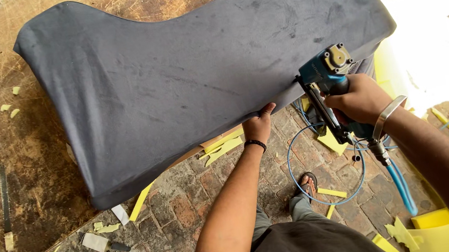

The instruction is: The person staples dark fabric onto a wooden chair frame using a pneumatic staple gun, trims excess fabric with scissors, and smooths the material to fit the contours of the seat and backrest.

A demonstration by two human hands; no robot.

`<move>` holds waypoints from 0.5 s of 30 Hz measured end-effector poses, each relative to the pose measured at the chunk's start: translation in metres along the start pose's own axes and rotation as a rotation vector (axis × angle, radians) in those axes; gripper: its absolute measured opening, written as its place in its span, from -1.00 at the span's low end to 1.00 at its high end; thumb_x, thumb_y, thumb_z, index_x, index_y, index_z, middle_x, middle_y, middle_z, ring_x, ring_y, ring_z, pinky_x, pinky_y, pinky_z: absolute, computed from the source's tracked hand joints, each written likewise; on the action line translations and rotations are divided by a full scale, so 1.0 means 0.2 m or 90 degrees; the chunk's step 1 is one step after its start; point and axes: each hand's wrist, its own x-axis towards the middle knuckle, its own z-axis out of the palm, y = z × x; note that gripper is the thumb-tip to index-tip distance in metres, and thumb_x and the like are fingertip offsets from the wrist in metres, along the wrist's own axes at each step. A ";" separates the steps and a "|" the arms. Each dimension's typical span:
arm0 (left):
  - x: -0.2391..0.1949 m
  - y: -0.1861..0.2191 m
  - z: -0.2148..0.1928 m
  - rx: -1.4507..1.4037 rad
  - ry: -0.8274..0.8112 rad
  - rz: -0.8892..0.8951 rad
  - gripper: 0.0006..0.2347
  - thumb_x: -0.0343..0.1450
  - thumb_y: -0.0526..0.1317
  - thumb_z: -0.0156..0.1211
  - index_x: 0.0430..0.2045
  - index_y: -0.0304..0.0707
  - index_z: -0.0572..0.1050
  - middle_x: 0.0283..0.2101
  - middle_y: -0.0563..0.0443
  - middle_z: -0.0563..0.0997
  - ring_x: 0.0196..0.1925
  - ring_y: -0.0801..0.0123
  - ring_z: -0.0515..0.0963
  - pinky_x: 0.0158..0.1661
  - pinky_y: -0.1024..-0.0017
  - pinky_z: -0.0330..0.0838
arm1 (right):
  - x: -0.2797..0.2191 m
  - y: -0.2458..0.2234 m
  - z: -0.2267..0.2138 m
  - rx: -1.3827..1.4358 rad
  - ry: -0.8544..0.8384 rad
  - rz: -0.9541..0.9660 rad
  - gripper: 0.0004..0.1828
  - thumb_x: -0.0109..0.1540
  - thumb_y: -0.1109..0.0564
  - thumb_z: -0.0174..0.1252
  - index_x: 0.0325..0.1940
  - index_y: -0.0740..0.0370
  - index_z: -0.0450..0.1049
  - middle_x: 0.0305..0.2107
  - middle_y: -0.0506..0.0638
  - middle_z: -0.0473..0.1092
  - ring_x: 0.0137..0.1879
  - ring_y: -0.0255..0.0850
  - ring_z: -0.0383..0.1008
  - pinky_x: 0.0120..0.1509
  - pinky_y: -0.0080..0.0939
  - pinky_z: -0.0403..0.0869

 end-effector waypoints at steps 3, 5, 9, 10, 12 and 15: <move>-0.01 0.04 -0.02 0.065 -0.110 -0.170 -0.47 0.34 0.26 0.23 -0.53 -0.38 0.64 -0.49 -0.09 0.70 -0.37 0.17 0.69 -0.29 0.31 0.52 | -0.05 -0.07 0.04 -0.014 -0.013 0.009 -0.74 0.14 0.02 0.35 -0.44 0.28 0.58 -0.65 0.03 0.51 -0.56 -0.20 0.51 -0.35 -0.16 0.50; -0.02 0.06 -0.03 0.027 -0.100 -0.139 -0.48 0.33 0.25 0.23 -0.54 -0.35 0.64 -0.51 -0.06 0.70 -0.43 0.20 0.65 -0.34 0.31 0.49 | -0.08 -0.13 0.08 -0.059 -0.001 -0.018 -0.71 0.14 0.01 0.37 -0.47 0.31 0.58 -0.67 0.01 0.50 -0.56 -0.21 0.50 -0.33 -0.17 0.47; -0.02 0.10 -0.05 0.042 -0.100 -0.072 -0.49 0.36 0.26 0.22 -0.53 -0.32 0.64 -0.54 -0.01 0.66 -0.50 0.22 0.60 -0.39 0.29 0.45 | -0.13 -0.21 0.14 -0.038 -0.034 0.013 -0.68 0.17 -0.02 0.34 -0.50 0.27 0.56 -0.71 0.02 0.48 -0.59 -0.19 0.49 -0.34 -0.14 0.46; -0.01 0.11 -0.05 0.044 -0.100 -0.081 -0.49 0.37 0.25 0.23 -0.57 -0.33 0.62 -0.57 -0.01 0.64 -0.52 0.22 0.58 -0.40 0.29 0.44 | -0.13 -0.23 0.15 -0.047 -0.036 0.018 -0.67 0.17 -0.03 0.35 -0.51 0.28 0.57 -0.71 0.02 0.48 -0.59 -0.19 0.49 -0.33 -0.14 0.46; 0.00 0.13 -0.06 0.048 -0.102 -0.101 -0.47 0.39 0.25 0.24 -0.65 -0.34 0.57 -0.64 0.01 0.59 -0.56 0.23 0.55 -0.41 0.28 0.42 | -0.14 -0.24 0.17 -0.051 -0.033 0.021 -0.65 0.18 -0.03 0.35 -0.53 0.30 0.57 -0.70 0.03 0.48 -0.58 -0.19 0.49 -0.33 -0.16 0.45; -0.04 0.19 -0.07 0.009 -0.171 -0.224 -0.47 0.40 0.23 0.23 -0.76 -0.31 0.52 -0.71 0.08 0.53 -0.60 0.28 0.51 -0.46 0.26 0.39 | -0.17 -0.23 0.16 0.036 -0.010 0.018 -0.69 0.17 0.00 0.35 -0.50 0.29 0.54 -0.68 0.02 0.47 -0.58 -0.19 0.47 -0.38 -0.15 0.45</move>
